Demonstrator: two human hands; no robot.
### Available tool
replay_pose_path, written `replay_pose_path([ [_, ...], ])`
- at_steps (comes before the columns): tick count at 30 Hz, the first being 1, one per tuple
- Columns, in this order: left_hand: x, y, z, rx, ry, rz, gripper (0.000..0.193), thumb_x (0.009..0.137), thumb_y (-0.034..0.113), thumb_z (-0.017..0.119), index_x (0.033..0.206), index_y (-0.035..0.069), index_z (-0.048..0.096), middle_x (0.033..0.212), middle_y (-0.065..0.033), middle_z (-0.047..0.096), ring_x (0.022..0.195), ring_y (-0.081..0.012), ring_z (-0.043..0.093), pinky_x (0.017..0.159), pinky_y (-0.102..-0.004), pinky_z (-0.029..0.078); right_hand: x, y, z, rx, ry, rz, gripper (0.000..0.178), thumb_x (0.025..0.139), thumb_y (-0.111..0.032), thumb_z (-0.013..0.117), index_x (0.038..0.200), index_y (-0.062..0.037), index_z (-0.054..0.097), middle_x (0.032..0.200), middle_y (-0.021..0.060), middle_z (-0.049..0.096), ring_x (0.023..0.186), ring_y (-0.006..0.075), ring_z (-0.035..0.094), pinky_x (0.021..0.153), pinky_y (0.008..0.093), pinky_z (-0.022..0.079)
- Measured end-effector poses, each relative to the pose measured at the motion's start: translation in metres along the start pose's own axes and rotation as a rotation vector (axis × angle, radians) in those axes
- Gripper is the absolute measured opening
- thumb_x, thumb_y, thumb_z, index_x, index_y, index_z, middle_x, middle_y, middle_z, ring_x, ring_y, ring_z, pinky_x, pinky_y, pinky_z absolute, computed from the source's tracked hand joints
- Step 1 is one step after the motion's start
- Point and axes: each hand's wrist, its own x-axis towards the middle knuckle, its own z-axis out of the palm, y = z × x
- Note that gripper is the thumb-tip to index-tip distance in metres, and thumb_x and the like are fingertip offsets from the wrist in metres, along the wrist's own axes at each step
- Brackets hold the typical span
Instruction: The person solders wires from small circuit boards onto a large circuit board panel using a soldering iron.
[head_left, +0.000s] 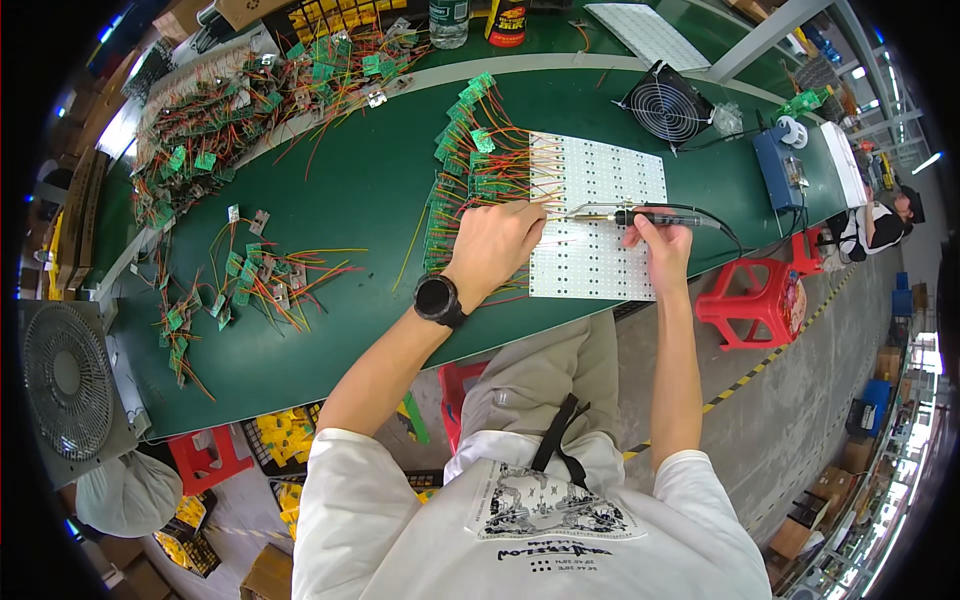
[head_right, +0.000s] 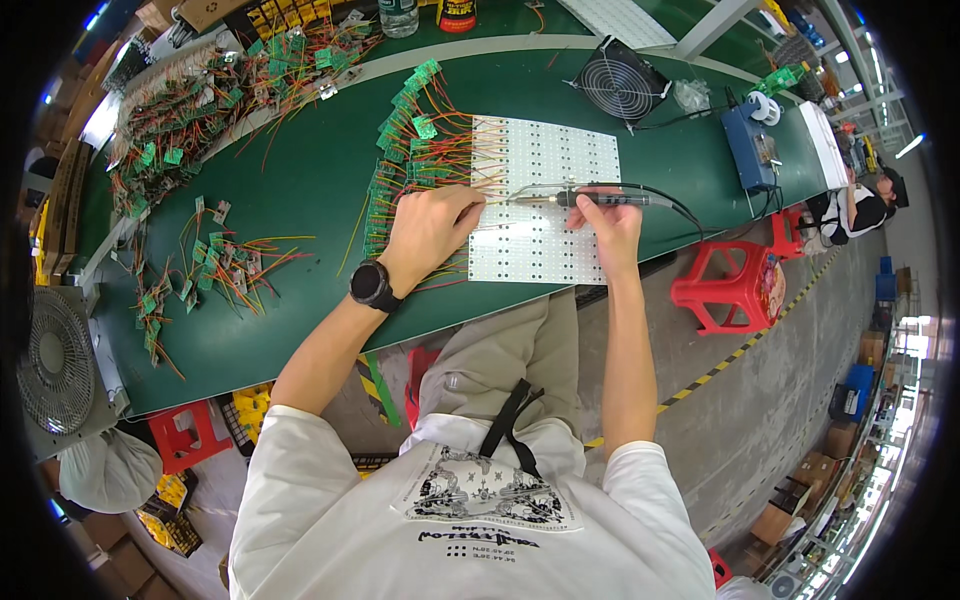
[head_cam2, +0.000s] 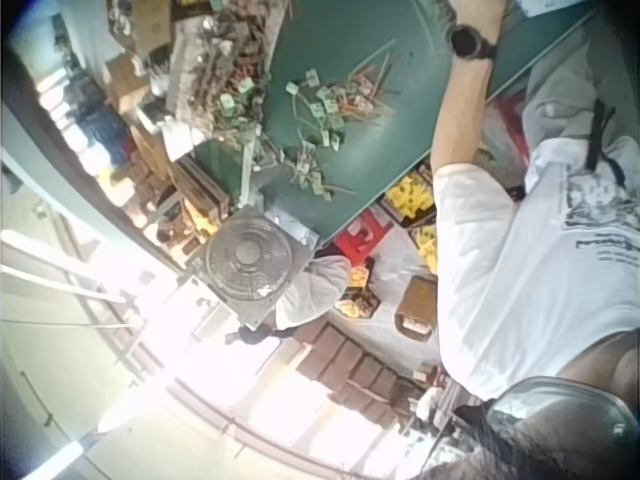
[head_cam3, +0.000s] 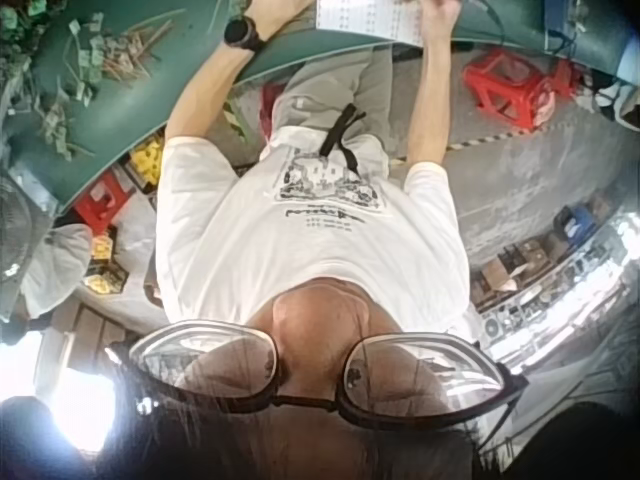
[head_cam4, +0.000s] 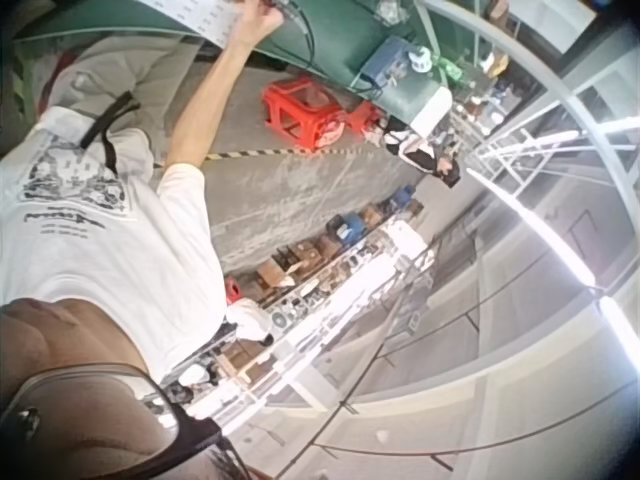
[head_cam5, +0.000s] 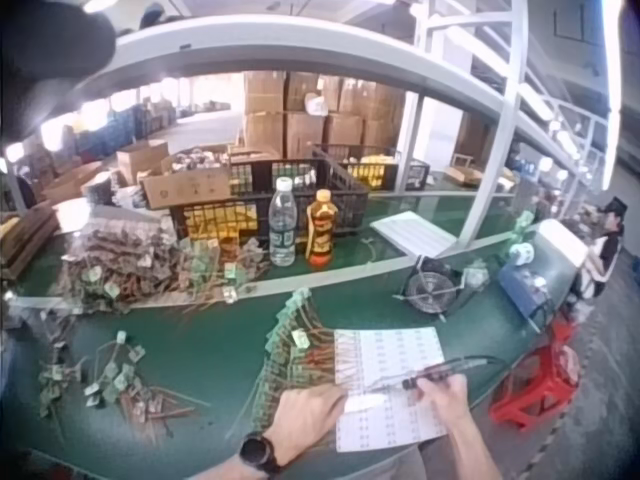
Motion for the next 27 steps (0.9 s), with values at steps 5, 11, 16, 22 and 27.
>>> replay_pose_path([
  [5,0.000,0.000,0.001,-0.006,-0.002,-0.012,0.010,0.082,0.014,0.066,0.087,0.007,0.071,0.085,-0.0081,0.071,0.067,-0.0297,0.066,0.060,-0.0375,0.053,0.000,0.002,-0.001,0.003,0.009,0.000,0.019,0.088,-0.005,0.065,0.104,0.0057,0.063,0.076,0.0114,0.066,0.062,0.0168,0.063,0.059,0.0272,0.049],
  [11,0.000,0.000,0.000,-0.011,0.007,0.000,0.011,0.083,0.014,0.066,0.088,0.006,0.071,0.086,-0.0078,0.070,0.068,-0.0297,0.066,0.060,-0.0371,0.053,0.002,0.005,-0.005,0.120,0.050,-0.005,0.019,0.087,-0.004,0.066,0.103,0.0060,0.063,0.075,0.0120,0.066,0.061,0.0176,0.063,0.058,0.0271,0.049],
  [16,0.004,0.010,-0.009,-0.114,0.038,0.009,0.013,0.088,0.018,0.065,0.088,0.005,0.070,0.088,-0.0078,0.066,0.067,-0.0305,0.064,0.060,-0.0381,0.052,0.002,0.008,-0.005,0.130,0.072,0.006,0.018,0.087,-0.003,0.066,0.102,0.0066,0.062,0.074,0.0114,0.066,0.060,0.0174,0.063,0.057,0.0270,0.048],
  [22,0.006,0.000,-0.015,-0.266,-0.128,0.113,0.023,0.093,0.024,0.060,0.083,0.005,0.066,0.080,-0.0109,0.063,0.065,-0.0324,0.060,0.060,-0.0399,0.047,0.003,0.008,-0.006,0.148,0.080,0.015,0.017,0.087,-0.003,0.066,0.101,0.0063,0.063,0.074,0.0107,0.066,0.058,0.0164,0.061,0.056,0.0265,0.047],
  [27,0.006,0.001,-0.017,-0.223,-0.292,0.039,0.028,0.095,0.026,0.057,0.080,0.004,0.064,0.072,-0.0126,0.061,0.068,-0.0327,0.060,0.058,-0.0412,0.044,0.003,0.009,-0.007,0.135,0.076,0.017,0.018,0.086,-0.003,0.066,0.101,0.0064,0.063,0.074,0.0103,0.065,0.059,0.0156,0.061,0.056,0.0262,0.046],
])
